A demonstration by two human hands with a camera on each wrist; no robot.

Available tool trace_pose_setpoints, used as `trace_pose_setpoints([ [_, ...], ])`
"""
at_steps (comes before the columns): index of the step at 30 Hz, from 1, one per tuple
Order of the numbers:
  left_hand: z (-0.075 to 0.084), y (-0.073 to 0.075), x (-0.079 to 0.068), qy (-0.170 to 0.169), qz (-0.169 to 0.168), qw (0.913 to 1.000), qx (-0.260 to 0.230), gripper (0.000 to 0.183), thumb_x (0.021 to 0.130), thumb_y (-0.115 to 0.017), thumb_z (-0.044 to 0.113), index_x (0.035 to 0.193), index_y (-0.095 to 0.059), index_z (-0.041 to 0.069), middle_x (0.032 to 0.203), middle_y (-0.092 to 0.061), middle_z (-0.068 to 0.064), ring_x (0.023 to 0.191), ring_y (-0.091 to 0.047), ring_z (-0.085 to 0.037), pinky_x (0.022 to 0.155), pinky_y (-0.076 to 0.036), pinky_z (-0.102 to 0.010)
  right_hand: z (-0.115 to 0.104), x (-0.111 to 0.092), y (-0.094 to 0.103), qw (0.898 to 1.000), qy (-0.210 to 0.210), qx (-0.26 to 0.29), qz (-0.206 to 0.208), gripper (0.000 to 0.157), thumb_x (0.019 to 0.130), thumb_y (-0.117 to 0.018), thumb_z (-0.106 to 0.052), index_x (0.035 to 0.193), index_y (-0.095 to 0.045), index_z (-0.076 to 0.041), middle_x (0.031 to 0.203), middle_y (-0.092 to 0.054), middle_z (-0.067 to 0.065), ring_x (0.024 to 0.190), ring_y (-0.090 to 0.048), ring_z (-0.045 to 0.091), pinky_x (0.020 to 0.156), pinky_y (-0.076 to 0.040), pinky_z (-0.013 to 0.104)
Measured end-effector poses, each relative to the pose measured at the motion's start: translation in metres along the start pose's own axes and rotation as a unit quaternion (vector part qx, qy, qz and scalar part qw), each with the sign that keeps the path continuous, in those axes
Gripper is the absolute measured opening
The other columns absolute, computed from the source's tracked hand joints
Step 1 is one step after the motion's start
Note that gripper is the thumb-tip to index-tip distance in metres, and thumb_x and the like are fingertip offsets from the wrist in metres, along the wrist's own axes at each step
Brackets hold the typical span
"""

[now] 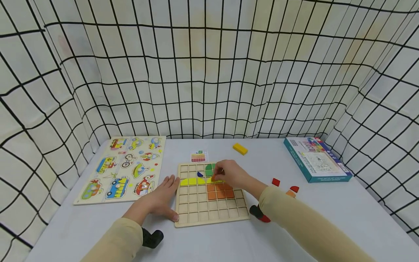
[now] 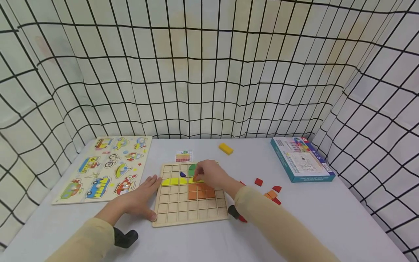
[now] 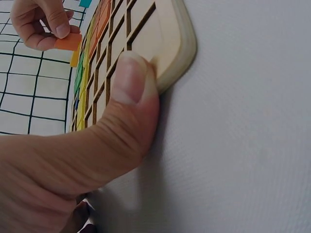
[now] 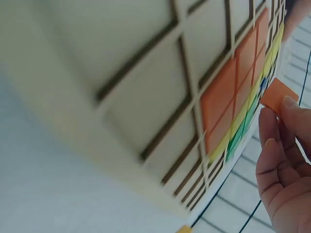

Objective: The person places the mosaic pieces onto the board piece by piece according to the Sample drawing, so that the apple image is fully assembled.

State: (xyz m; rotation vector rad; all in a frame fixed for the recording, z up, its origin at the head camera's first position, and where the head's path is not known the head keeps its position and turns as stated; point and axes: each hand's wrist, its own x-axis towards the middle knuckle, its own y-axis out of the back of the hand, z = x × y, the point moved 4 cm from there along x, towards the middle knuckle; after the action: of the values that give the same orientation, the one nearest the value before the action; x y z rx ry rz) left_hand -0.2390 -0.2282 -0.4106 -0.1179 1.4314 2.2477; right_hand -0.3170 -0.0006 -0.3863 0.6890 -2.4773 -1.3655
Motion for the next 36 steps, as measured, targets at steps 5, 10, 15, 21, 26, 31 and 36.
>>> trace_pose_setpoints([
  [5, 0.001, 0.001, -0.001, -0.001, -0.001, 1.0000, 0.000, 0.125, 0.069, -0.095, 0.031, 0.159, -0.018, -0.009, 0.168, -0.008, -0.033, 0.156, -0.004, -0.052, 0.127, -0.013, -0.063, -0.020, 0.004, -0.016, 0.999, 0.030, -0.001, -0.028, 0.004, 0.096, -0.071, -0.008, 0.093, -0.072, -0.009, 0.092, -0.070, 0.000, 0.085, -0.058, 0.014, 0.081, -0.055, 0.029],
  [10, 0.002, 0.001, -0.001, 0.001, -0.001, 1.0000, 0.001, 0.125, 0.069, -0.095, 0.031, 0.159, -0.018, -0.008, 0.168, -0.009, -0.032, 0.156, -0.004, -0.051, 0.127, -0.013, -0.063, -0.027, 0.006, -0.025, 0.998, 0.043, 0.002, -0.041, 0.005, 0.097, -0.070, -0.007, 0.095, -0.073, -0.010, 0.095, -0.070, -0.001, 0.085, -0.058, 0.011, 0.079, -0.054, 0.025],
  [15, 0.002, 0.001, -0.001, 0.002, 0.001, 1.0000, 0.000, 0.125, 0.069, -0.095, 0.031, 0.159, -0.018, -0.008, 0.168, -0.009, -0.032, 0.156, -0.004, -0.051, 0.127, -0.013, -0.062, -0.030, 0.008, -0.029, 0.998, 0.045, -0.009, -0.047, 0.004, 0.096, -0.071, -0.009, 0.095, -0.074, -0.011, 0.095, -0.069, -0.001, 0.085, -0.057, 0.012, 0.079, -0.054, 0.024],
  [21, 0.001, 0.001, -0.002, 0.001, 0.003, 1.0000, -0.003, 0.125, 0.069, -0.096, 0.031, 0.159, -0.019, -0.008, 0.168, -0.009, -0.033, 0.156, -0.005, -0.052, 0.127, -0.013, -0.063, -0.032, 0.009, -0.032, 0.998, 0.035, -0.039, -0.047, 0.005, 0.096, -0.071, -0.010, 0.093, -0.075, -0.012, 0.093, -0.069, -0.002, 0.084, -0.058, 0.010, 0.078, -0.054, 0.023],
  [26, 0.001, 0.001, -0.001, 0.004, 0.003, 1.0000, 0.000, 0.125, 0.069, -0.096, 0.032, 0.159, -0.019, -0.008, 0.168, -0.009, -0.032, 0.156, -0.005, -0.051, 0.127, -0.013, -0.063, -0.033, 0.010, -0.036, 0.996, 0.023, -0.076, -0.049, 0.005, 0.096, -0.073, -0.017, 0.093, -0.076, -0.014, 0.089, -0.068, -0.004, 0.080, -0.056, 0.009, 0.074, -0.052, 0.021],
  [31, 0.000, 0.001, 0.000, 0.004, 0.002, 1.0000, -0.001, 0.126, 0.068, -0.096, 0.032, 0.159, -0.019, -0.008, 0.168, -0.009, -0.032, 0.156, -0.004, -0.051, 0.127, -0.013, -0.063, -0.037, 0.010, -0.039, 0.991, 0.029, -0.119, -0.050, 0.008, 0.096, -0.074, -0.021, 0.094, -0.078, -0.014, 0.087, -0.071, -0.006, 0.080, -0.056, 0.007, 0.075, -0.053, 0.019],
  [36, 0.000, 0.000, 0.001, 0.004, 0.002, 1.0000, -0.002, 0.126, 0.068, -0.096, 0.032, 0.160, -0.018, -0.007, 0.168, -0.009, -0.032, 0.156, -0.004, -0.051, 0.127, -0.013, -0.063, -0.038, 0.008, -0.038, 0.991, 0.021, -0.126, -0.051, 0.009, 0.095, -0.074, -0.021, 0.096, -0.080, -0.014, 0.090, -0.073, -0.006, 0.082, -0.058, 0.007, 0.078, -0.055, 0.021],
])
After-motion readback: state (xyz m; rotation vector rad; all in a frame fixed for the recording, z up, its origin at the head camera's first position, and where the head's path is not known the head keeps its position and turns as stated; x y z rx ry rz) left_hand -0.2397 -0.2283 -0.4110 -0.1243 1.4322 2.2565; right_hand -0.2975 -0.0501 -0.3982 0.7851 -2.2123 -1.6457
